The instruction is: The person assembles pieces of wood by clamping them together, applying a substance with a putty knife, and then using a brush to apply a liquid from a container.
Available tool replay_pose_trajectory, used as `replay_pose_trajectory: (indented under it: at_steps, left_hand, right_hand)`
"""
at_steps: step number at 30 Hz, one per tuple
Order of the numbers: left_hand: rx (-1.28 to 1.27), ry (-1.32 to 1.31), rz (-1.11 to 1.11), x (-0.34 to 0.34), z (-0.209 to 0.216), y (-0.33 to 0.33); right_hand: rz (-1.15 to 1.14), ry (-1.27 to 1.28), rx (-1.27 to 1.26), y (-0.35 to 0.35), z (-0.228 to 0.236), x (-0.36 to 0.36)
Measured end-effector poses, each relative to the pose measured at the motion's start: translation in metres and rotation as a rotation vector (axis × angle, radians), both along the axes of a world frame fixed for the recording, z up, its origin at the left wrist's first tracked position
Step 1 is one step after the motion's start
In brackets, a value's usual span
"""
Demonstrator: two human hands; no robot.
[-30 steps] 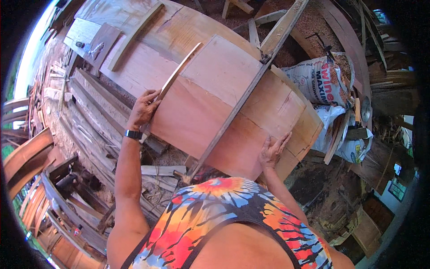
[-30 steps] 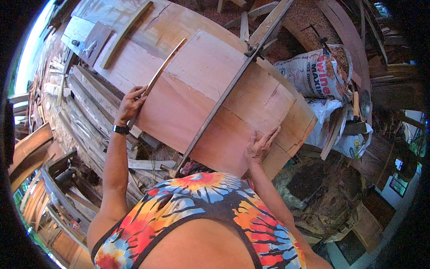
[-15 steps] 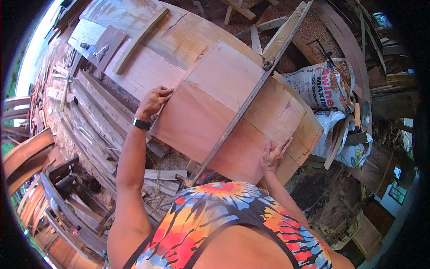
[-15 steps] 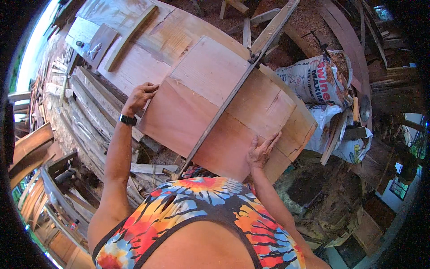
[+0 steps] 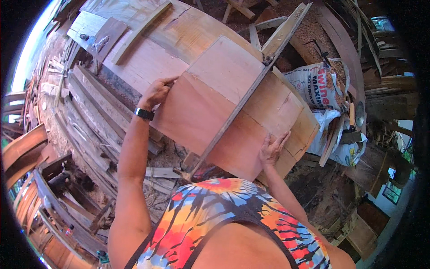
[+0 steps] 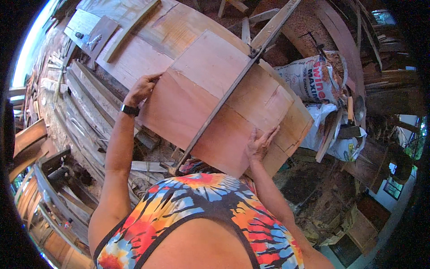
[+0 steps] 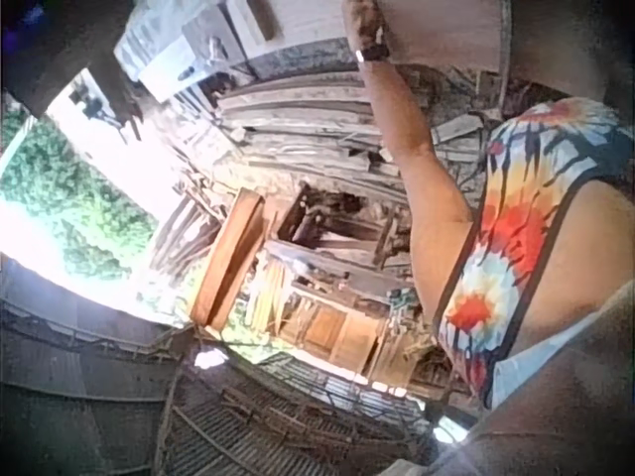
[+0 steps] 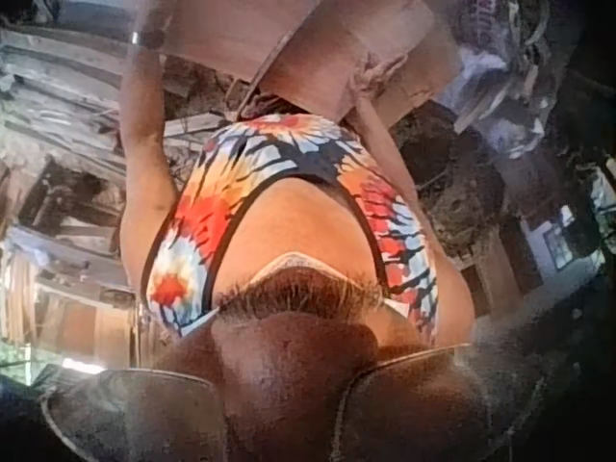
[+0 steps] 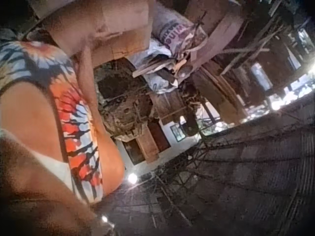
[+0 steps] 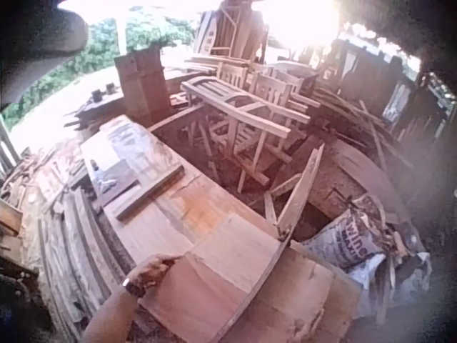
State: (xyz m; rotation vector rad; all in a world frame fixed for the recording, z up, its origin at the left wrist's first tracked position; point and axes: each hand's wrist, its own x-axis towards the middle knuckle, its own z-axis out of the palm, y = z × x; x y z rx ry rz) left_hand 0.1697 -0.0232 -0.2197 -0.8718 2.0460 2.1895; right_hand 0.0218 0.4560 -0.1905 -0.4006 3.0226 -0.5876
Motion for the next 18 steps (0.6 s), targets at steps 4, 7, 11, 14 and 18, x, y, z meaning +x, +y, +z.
replay_pose_trajectory:
  at_steps: [4, 7, 11, 14, 18]
  left_hand:
    - [-0.154, -0.138, 0.118, 0.021, 0.031, 0.017]
    - [-0.362, -0.153, 0.306, 0.082, 0.044, 0.045]
    - [-0.643, -0.369, 0.375, 0.185, 0.066, 0.094]
    - [-0.747, -0.671, 0.485, 0.276, 0.072, 0.151]
    - [-0.249, -1.033, 0.736, 0.424, 0.025, 0.240]
  right_hand:
    - [0.001, -0.041, -0.078, 0.012, -0.001, -0.005]
    - [0.036, -0.117, -0.118, 0.022, -0.004, -0.013]
    - [0.110, -0.117, -0.176, 0.042, 0.022, -0.008]
    - [0.285, -0.035, -0.117, 0.043, 0.035, 0.006]
    - [0.825, 0.035, -0.428, 0.018, 0.062, 0.027]
